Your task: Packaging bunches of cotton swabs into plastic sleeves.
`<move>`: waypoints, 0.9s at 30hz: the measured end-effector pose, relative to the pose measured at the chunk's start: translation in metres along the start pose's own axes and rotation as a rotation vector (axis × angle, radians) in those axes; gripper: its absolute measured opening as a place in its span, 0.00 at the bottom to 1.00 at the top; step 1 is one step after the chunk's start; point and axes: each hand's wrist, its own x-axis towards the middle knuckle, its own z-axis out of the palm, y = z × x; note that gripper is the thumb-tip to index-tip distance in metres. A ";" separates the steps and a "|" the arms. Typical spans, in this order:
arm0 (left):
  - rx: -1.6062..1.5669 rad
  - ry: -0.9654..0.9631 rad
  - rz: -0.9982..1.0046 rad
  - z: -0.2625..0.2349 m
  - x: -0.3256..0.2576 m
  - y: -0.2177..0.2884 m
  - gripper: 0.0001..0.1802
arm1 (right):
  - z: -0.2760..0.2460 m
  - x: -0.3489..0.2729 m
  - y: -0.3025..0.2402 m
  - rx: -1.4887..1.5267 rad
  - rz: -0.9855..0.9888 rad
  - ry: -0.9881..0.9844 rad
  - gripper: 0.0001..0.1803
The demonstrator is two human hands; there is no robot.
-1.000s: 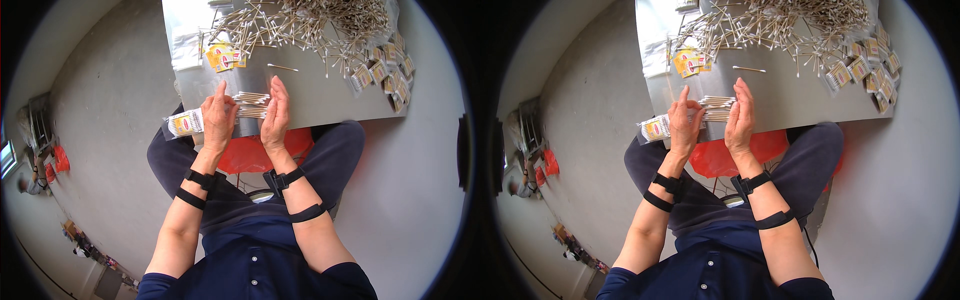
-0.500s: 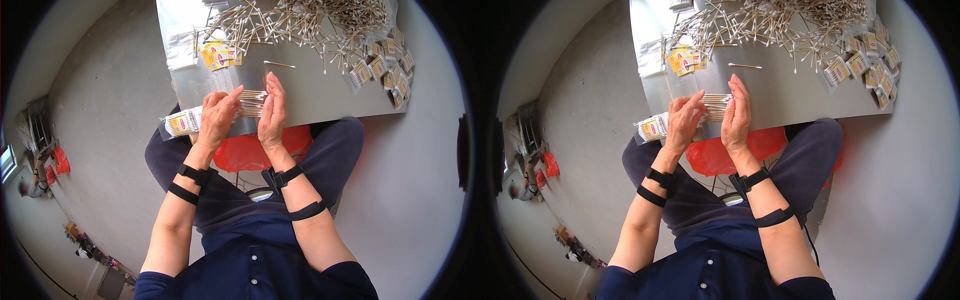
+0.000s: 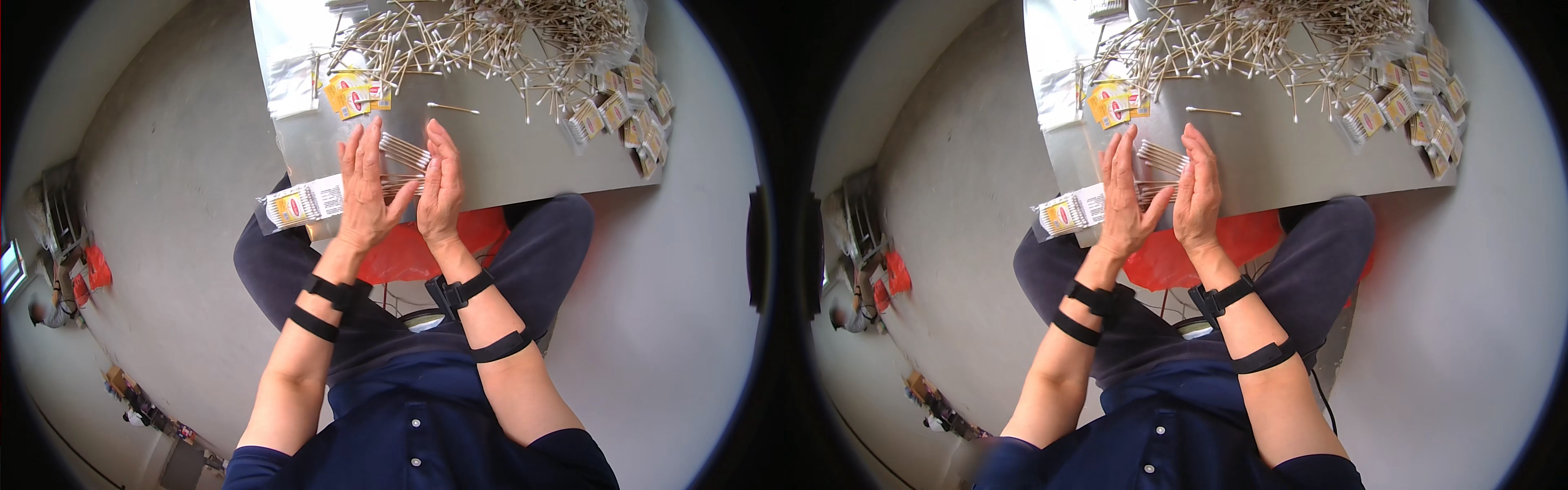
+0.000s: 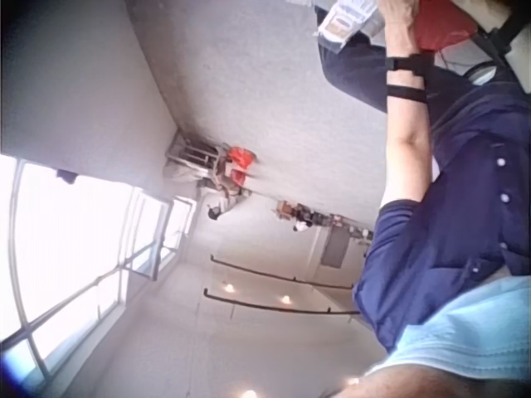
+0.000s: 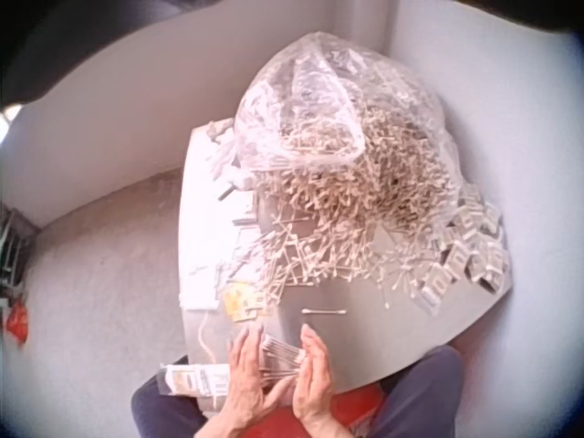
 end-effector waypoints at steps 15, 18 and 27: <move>-0.439 0.211 -0.231 0.013 -0.021 -0.002 0.36 | -0.004 0.002 -0.005 0.130 0.068 0.042 0.20; -0.496 0.293 -0.237 0.036 -0.011 0.012 0.30 | 0.000 0.000 -0.004 0.121 0.072 0.042 0.20; -0.610 0.340 -0.319 0.038 -0.012 0.009 0.28 | 0.000 -0.002 -0.009 0.397 0.163 0.106 0.23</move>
